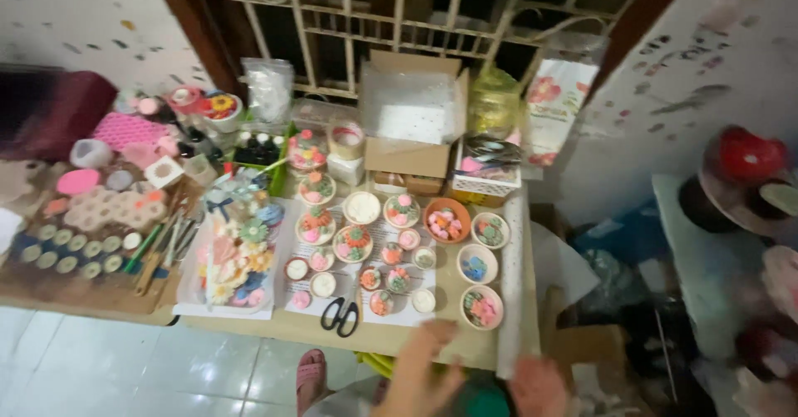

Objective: Making decorative candles by preparing wicks, melting wax, adding fragrance, and pouring into molds.

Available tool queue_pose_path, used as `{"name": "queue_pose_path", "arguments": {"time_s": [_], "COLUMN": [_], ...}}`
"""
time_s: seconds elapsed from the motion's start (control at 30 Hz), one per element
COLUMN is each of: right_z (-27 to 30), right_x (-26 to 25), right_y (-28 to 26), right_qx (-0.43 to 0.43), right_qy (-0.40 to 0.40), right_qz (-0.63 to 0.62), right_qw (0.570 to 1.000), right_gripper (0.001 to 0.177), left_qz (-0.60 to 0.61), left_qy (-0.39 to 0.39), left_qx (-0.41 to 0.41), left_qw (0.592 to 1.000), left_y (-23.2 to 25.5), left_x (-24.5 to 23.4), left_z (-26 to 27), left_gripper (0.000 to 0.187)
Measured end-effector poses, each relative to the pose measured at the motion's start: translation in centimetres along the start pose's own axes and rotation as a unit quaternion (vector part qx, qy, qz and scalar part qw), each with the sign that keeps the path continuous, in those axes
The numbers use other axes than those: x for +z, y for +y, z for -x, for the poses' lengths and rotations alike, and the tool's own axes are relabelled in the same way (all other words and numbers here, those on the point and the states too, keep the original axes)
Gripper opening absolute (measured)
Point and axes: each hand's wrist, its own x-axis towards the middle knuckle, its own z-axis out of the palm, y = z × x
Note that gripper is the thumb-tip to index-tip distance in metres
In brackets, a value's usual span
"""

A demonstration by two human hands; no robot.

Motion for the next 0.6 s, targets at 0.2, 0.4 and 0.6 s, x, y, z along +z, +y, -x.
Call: {"name": "queue_pose_path", "arguments": {"time_s": [0.2, 0.4, 0.6], "right_z": [-5.4, 5.1, -14.3], "right_x": [15.2, 34.1, 6.3], "right_y": [7.6, -0.7, 7.2], "right_qx": [-0.039, -0.044, -0.102], "right_qy": [-0.457, -0.338, -0.102], "right_qz": [-0.042, 0.065, 0.29], "right_qw": [0.888, 0.938, 0.946], "right_gripper": [0.064, 0.073, 0.031], "left_qz": [-0.413, -0.331, -0.262], "left_qy": [-0.126, -0.112, -0.032], "left_qx": [0.276, 0.016, -0.061], "left_qw": [0.859, 0.937, 0.963], "left_y": [-6.5, -4.6, -12.5], "left_x": [4.9, 0.1, 3.6], "left_z": [3.5, -1.6, 8.8], "left_gripper": [0.058, 0.067, 0.049]}}
